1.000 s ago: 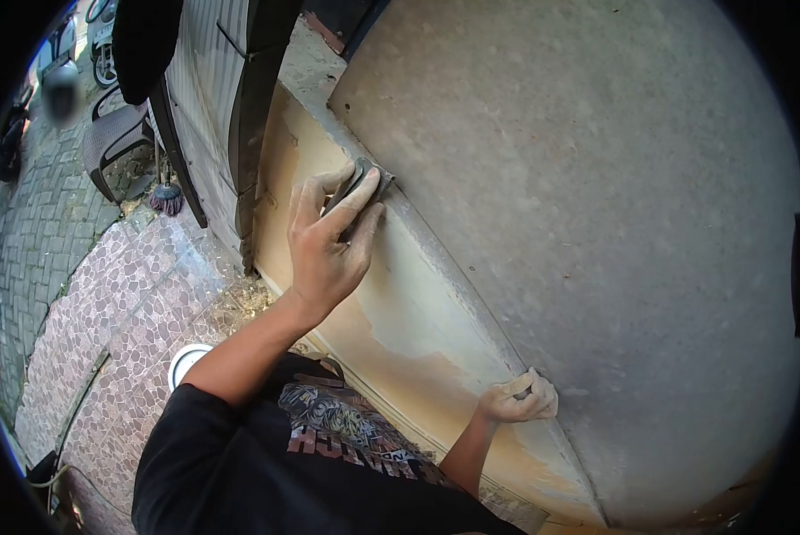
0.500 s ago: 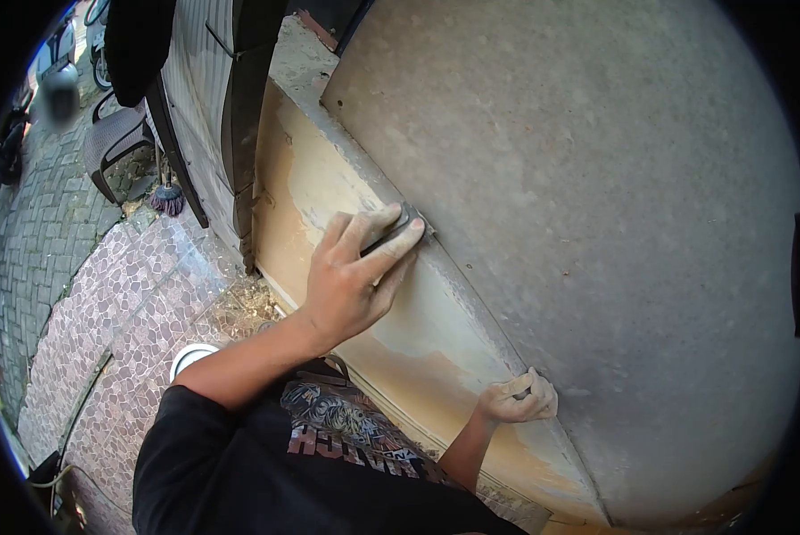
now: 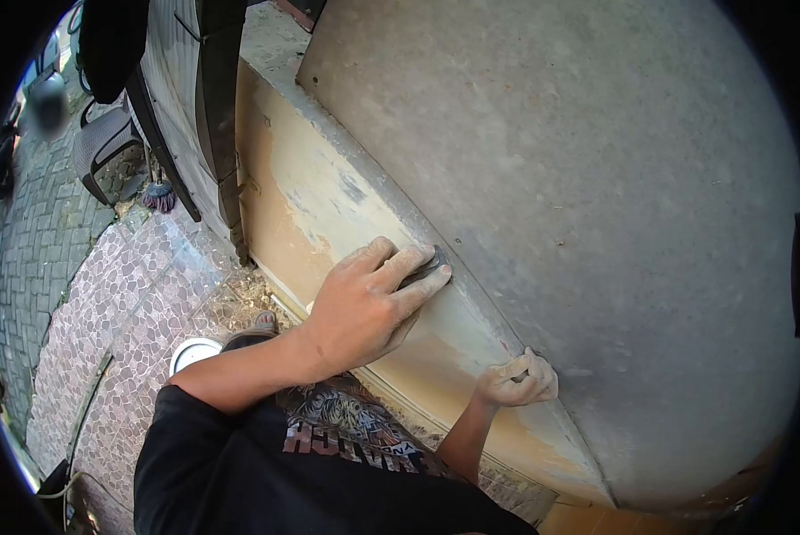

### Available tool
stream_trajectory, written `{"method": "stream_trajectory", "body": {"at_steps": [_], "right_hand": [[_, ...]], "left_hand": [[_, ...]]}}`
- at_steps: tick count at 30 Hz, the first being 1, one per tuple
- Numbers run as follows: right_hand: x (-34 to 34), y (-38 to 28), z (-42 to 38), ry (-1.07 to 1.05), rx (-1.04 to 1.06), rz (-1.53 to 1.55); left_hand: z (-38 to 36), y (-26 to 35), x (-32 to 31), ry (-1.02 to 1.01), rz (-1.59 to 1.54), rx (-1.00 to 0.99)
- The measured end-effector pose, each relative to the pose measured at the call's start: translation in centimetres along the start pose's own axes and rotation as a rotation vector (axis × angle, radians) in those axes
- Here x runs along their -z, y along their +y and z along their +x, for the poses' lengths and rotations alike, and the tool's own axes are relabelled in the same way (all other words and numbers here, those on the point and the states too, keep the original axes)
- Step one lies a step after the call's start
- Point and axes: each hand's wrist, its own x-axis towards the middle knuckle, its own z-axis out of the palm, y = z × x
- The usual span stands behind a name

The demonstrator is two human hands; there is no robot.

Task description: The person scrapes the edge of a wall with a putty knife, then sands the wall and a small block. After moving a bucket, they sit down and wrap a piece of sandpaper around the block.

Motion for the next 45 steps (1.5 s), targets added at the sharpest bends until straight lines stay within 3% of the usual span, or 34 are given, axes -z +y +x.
{"method": "stream_trajectory", "body": {"at_steps": [5,7,11,13,17,19,23,25,31,37,41,43,45], "right_hand": [[0.7,0.2,0.0,-0.043,0.0,0.075],[0.9,0.1,-0.1,-0.064,-0.009,0.111],[1.5,0.1,0.4,-0.094,0.009,0.176],[2.1,1.1,0.1,-0.108,0.02,0.216],[3.9,5.9,-1.2,-0.051,-0.115,0.151],[4.5,7.7,-1.8,-0.05,-0.172,-0.003],[3.9,7.3,-1.7,-0.025,-0.158,0.023],[3.9,7.7,-2.0,-0.037,-0.165,0.039],[4.1,6.5,-3.5,-0.045,-0.27,0.21],[4.0,6.5,-3.6,-0.063,-0.227,0.17],[5.0,7.1,-4.0,-0.121,-0.189,0.21],[4.6,7.1,-4.3,-0.086,-0.153,0.209],[4.2,6.9,-4.6,-0.059,-0.162,0.21]], "left_hand": [[2.8,-3.7,3.5,0.182,0.122,0.225],[2.7,-2.2,2.6,0.16,0.267,0.173],[0.7,1.6,-0.2,-0.083,-0.034,0.055],[0.7,1.7,-0.6,-0.049,-0.074,0.079],[1.8,-0.8,1.2,0.226,0.159,0.26],[1.6,0.3,0.6,0.186,0.258,0.208],[-0.5,6.4,-2.8,-0.12,0.003,0.083],[-1.0,7.6,-4.0,-0.134,-0.019,0.072],[1.0,3.8,-1.3,0.147,0.302,0.257],[-0.7,10.0,-5.4,-0.126,0.116,0.063],[1.1,6.3,-3.3,0.108,0.273,0.245],[1.4,5.4,-2.2,0.15,0.336,0.285],[1.1,6.8,-3.1,0.084,0.368,0.203]]}}
